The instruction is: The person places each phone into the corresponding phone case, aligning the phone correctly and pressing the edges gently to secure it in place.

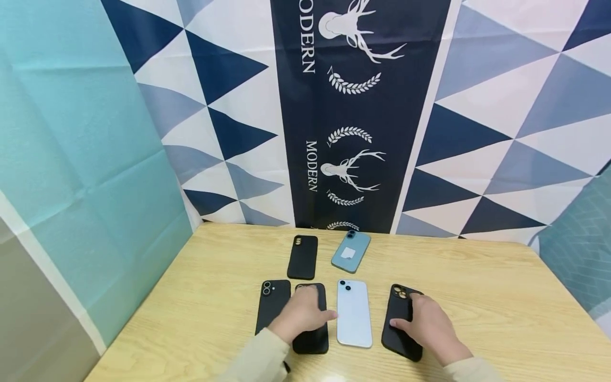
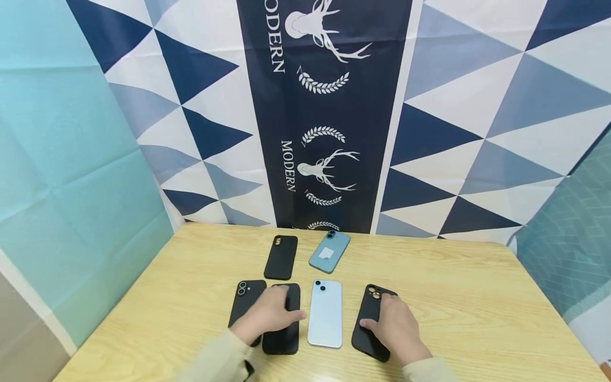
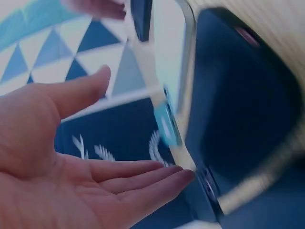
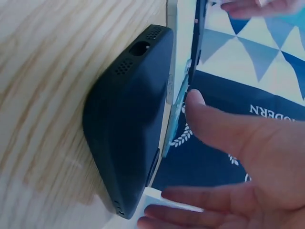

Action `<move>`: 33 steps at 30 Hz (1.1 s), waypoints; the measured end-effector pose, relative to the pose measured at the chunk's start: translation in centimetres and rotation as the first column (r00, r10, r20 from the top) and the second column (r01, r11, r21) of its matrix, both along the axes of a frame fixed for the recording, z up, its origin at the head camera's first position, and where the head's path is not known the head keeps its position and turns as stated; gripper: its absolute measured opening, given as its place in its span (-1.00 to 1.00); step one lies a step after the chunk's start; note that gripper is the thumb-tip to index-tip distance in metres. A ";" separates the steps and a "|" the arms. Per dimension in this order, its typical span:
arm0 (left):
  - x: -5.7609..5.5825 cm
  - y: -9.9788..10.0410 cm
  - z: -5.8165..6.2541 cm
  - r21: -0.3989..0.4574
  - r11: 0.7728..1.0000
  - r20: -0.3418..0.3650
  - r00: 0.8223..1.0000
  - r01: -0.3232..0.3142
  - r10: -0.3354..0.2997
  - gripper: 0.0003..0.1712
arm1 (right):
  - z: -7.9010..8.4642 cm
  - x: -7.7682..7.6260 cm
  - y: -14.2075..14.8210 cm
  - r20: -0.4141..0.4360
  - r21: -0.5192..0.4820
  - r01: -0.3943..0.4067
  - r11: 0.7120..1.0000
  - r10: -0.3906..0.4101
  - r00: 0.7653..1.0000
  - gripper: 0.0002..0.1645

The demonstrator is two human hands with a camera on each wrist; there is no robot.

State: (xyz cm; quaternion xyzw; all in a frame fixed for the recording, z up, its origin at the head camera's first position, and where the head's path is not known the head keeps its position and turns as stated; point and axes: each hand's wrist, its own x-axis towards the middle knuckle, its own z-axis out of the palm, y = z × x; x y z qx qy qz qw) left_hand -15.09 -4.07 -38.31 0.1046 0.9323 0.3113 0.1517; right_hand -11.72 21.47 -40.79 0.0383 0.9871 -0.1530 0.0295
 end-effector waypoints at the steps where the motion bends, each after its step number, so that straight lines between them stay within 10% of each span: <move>1: 0.0 0.8 0.0 -0.014 1.000 -0.001 1.000 0.016 -0.016 -0.43 | 0.0 0.0 -0.1 -0.002 0.009 0.017 1.000 -0.017 1.000 -0.04; 9: -0.1 5.8 -0.2 -0.250 0.959 -0.033 0.988 0.136 -0.149 -0.55 | -0.1 0.0 -1.3 0.044 0.155 -0.006 0.988 -0.001 0.999 -0.07; 16: 0.0 8.8 -1.9 -0.546 0.836 -0.168 0.971 0.052 -0.171 -0.36 | -0.8 0.0 -2.0 0.016 0.333 -0.017 0.943 0.012 1.000 0.13; 21: 0.1 10.1 -2.8 -0.641 0.767 -0.213 0.963 -0.007 -0.168 -0.23 | -0.9 -0.4 -1.9 0.005 0.249 -0.016 0.968 0.015 1.000 0.05; 33: 0.4 9.9 -3.7 -0.601 0.799 -0.287 0.941 -0.033 -0.178 -0.42 | -0.1 -0.8 -0.2 0.093 0.040 -0.024 0.999 0.020 0.995 -0.07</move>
